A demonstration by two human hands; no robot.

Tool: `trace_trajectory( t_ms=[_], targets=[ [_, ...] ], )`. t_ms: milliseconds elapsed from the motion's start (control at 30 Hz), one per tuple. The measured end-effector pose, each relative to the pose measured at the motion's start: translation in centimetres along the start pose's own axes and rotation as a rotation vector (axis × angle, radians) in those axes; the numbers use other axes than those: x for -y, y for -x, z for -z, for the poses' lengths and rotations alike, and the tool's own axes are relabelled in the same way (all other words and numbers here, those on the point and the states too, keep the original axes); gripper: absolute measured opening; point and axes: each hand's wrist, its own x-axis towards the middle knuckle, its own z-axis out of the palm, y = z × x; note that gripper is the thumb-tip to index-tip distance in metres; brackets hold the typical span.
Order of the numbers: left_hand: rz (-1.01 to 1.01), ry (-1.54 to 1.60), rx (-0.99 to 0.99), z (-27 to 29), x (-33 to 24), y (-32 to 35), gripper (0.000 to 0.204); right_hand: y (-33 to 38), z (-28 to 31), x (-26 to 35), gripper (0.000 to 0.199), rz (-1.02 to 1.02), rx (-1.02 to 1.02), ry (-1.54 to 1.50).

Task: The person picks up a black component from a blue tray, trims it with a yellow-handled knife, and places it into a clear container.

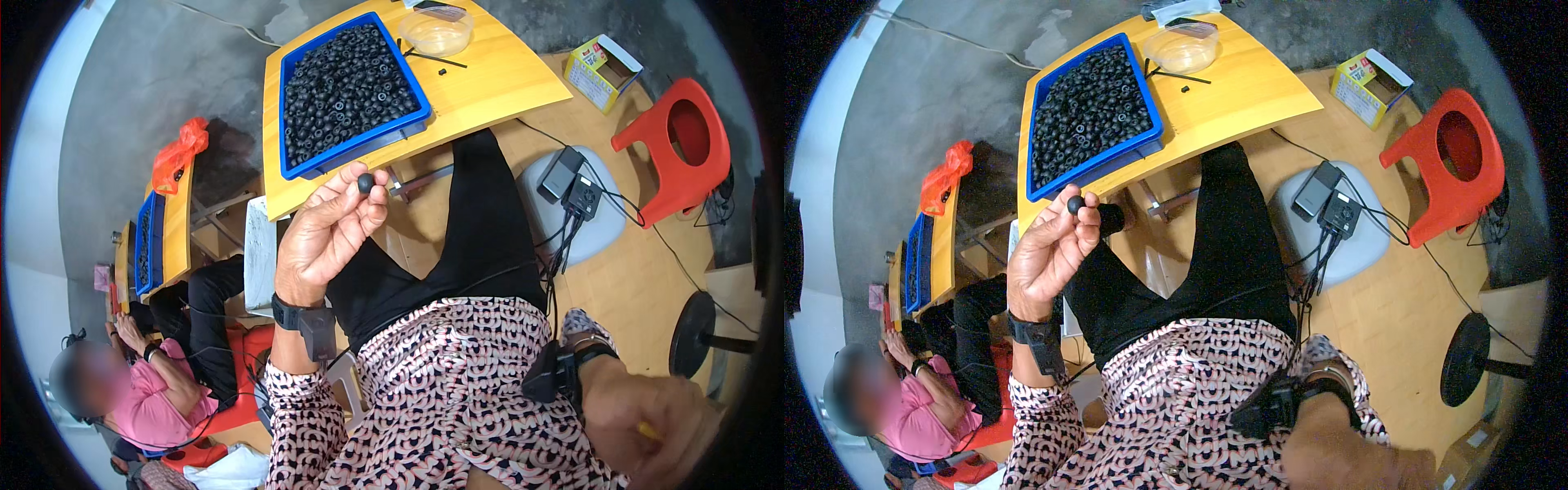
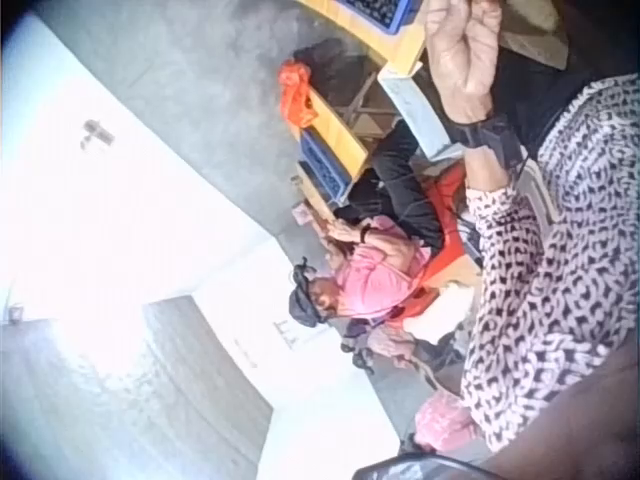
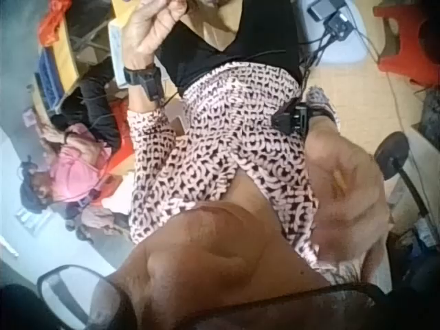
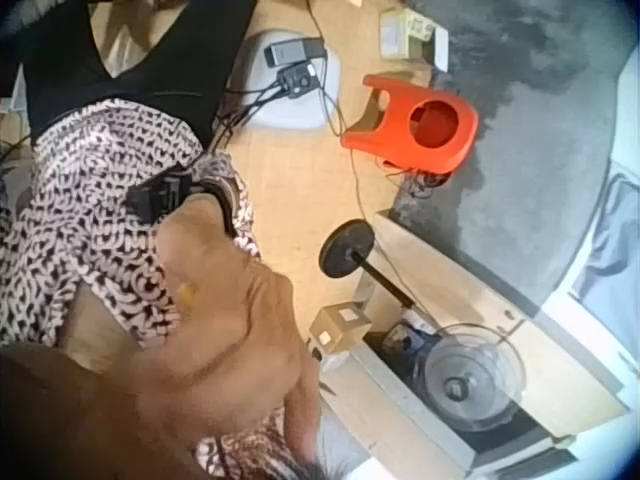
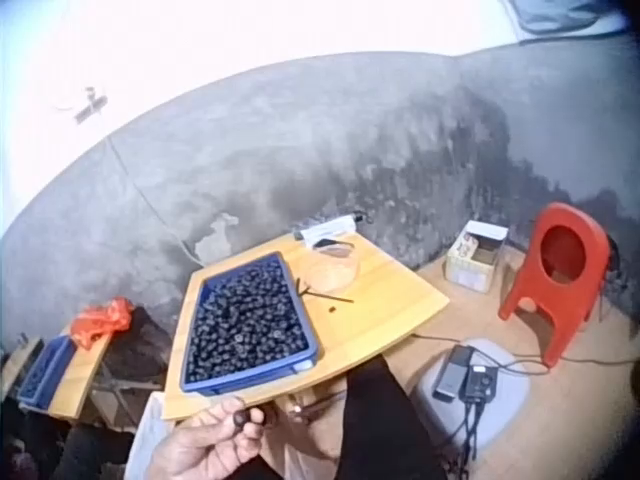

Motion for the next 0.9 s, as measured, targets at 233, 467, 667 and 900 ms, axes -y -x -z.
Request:
trace_trajectory(
  t_ms=[233,467,667,900],
  targets=[
    [0.010,-0.052,0.010,0.6,0.2,1.3,0.024,5.8,6.0,0.0,0.032,-0.335,-0.450,0.447],
    [-0.013,-0.075,-0.013,-0.1,0.7,2.0,0.024,11.2,12.3,-3.7,0.023,-1.059,-0.092,1.129],
    [-0.002,-0.045,-0.018,-0.3,1.4,2.4,0.024,15.6,15.5,-6.4,0.022,-1.068,0.374,1.306],
    [-0.003,-0.006,0.002,-0.4,2.1,2.6,0.023,17.3,16.2,-5.7,0.027,-1.050,0.538,1.406]
  ],
)
